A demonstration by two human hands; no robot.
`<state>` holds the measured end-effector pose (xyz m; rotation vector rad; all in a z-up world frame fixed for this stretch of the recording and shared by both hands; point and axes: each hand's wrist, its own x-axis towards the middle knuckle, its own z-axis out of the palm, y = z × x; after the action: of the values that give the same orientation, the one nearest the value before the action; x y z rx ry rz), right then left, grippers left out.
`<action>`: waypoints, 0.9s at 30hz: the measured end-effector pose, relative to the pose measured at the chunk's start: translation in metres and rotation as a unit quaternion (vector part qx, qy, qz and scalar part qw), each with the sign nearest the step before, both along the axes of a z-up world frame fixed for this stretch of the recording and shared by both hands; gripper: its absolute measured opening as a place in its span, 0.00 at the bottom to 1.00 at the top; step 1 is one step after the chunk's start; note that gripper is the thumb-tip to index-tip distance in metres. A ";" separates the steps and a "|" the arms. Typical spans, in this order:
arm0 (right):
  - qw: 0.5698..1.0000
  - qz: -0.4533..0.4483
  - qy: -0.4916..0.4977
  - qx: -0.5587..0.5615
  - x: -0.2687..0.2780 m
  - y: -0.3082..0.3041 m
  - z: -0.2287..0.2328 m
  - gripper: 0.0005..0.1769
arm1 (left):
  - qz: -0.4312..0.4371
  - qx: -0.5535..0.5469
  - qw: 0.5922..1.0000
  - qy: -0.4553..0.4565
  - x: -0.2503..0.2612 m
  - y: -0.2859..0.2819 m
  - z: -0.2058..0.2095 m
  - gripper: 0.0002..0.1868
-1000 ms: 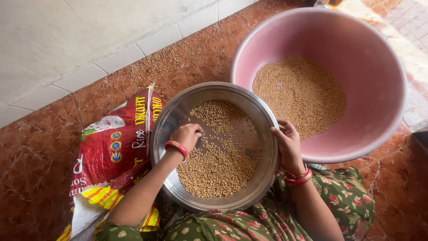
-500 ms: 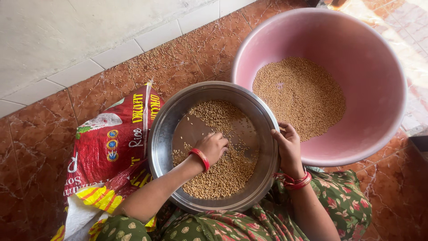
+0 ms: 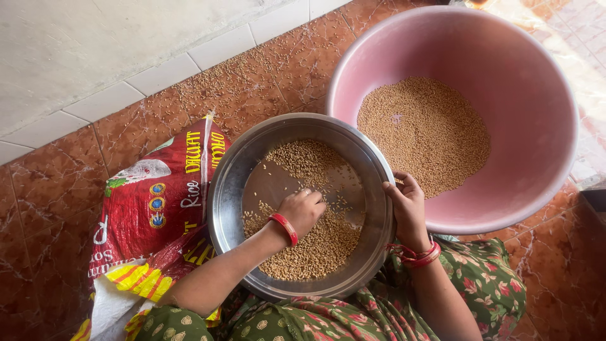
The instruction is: The person sits on the floor and manually sorts grains in a metal tray, picking out unwanted items and transferring the sorted grains into a pink basin. The process is repetitive and involves careful hand manipulation of the grains.
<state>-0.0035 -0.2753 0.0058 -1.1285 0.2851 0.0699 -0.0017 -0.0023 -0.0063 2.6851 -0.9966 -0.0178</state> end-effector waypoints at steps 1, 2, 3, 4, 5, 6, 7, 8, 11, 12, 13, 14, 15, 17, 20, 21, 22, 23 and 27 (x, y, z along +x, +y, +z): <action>1.000 -0.001 0.002 -0.003 -0.001 0.000 0.001 0.19 | -0.002 0.003 1.000 0.007 0.000 -0.001 -0.001 0.04; 1.000 0.000 0.002 -0.006 -0.001 0.000 0.001 0.19 | -0.003 0.006 1.000 0.013 0.000 -0.002 -0.002 0.04; 1.000 0.000 0.003 -0.009 -0.001 0.001 0.002 0.19 | -0.005 0.008 1.000 0.020 0.000 -0.003 -0.001 0.04; 1.000 0.001 0.001 -0.010 -0.001 0.001 0.002 0.19 | 0.002 0.016 0.999 0.048 0.002 -0.004 0.000 0.05; 1.000 0.001 -0.001 -0.011 0.000 0.001 0.002 0.19 | 0.008 0.023 0.997 0.076 0.005 -0.006 0.004 0.05; 1.000 0.000 -0.003 -0.012 0.000 0.001 0.001 0.19 | 0.014 0.031 0.994 0.104 0.007 -0.007 0.010 0.06; 1.000 -0.002 -0.001 -0.016 0.000 0.000 0.001 0.19 | 0.039 -0.054 0.991 0.112 0.010 -0.003 0.019 0.05; 1.000 -0.004 0.001 -0.019 0.000 0.001 0.000 0.19 | 0.065 -0.137 0.981 0.119 0.018 0.007 0.030 0.05; 1.000 -0.004 0.004 -0.020 -0.001 0.000 -0.004 0.18 | 0.233 -0.302 0.924 -0.036 0.042 0.048 0.067 0.04; 1.000 -0.003 0.002 -0.020 0.000 -0.001 -0.004 0.18 | 0.245 -0.262 0.923 -0.139 0.055 0.065 0.077 0.13; 1.000 -0.004 0.005 -0.015 -0.001 -0.001 -0.005 0.18 | 0.252 -0.219 0.912 -0.240 0.061 0.082 0.083 0.24; 1.000 -0.004 0.006 -0.010 0.000 -0.001 -0.005 0.18 | 0.257 -0.204 0.922 -0.207 0.059 0.094 0.083 0.25; 1.000 -0.005 0.006 -0.005 0.000 -0.001 -0.004 0.18 | 0.262 -0.189 0.930 -0.173 0.057 0.103 0.079 0.27; 1.000 -0.008 0.010 -0.003 0.002 0.000 -0.005 0.18 | 0.258 -0.125 0.956 -0.068 0.049 0.112 0.061 0.26; 1.000 -0.008 0.011 -0.006 0.002 -0.001 -0.009 0.18 | 0.275 -0.057 0.948 0.148 0.022 0.113 0.035 0.24; 1.000 -0.007 0.010 -0.008 0.001 -0.001 -0.010 0.18 | 0.298 -0.011 0.939 0.171 0.013 0.111 0.033 0.24; 1.000 -0.006 0.007 -0.007 0.001 -0.002 -0.010 0.18 | 0.322 0.035 0.926 0.194 0.004 0.105 0.033 0.24; 1.000 -0.004 0.004 -0.006 -0.001 -0.002 -0.010 0.18 | 0.345 0.081 0.910 0.216 -0.005 0.097 0.036 0.24; 1.000 0.001 -0.008 0.000 -0.001 -0.001 -0.003 0.19 | 0.296 0.126 0.910 0.262 -0.036 0.043 0.065 0.36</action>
<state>-0.0049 -0.2758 0.0029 -1.1288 0.2698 0.0633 -0.0375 0.0409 0.0586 2.8439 -0.0054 -0.7409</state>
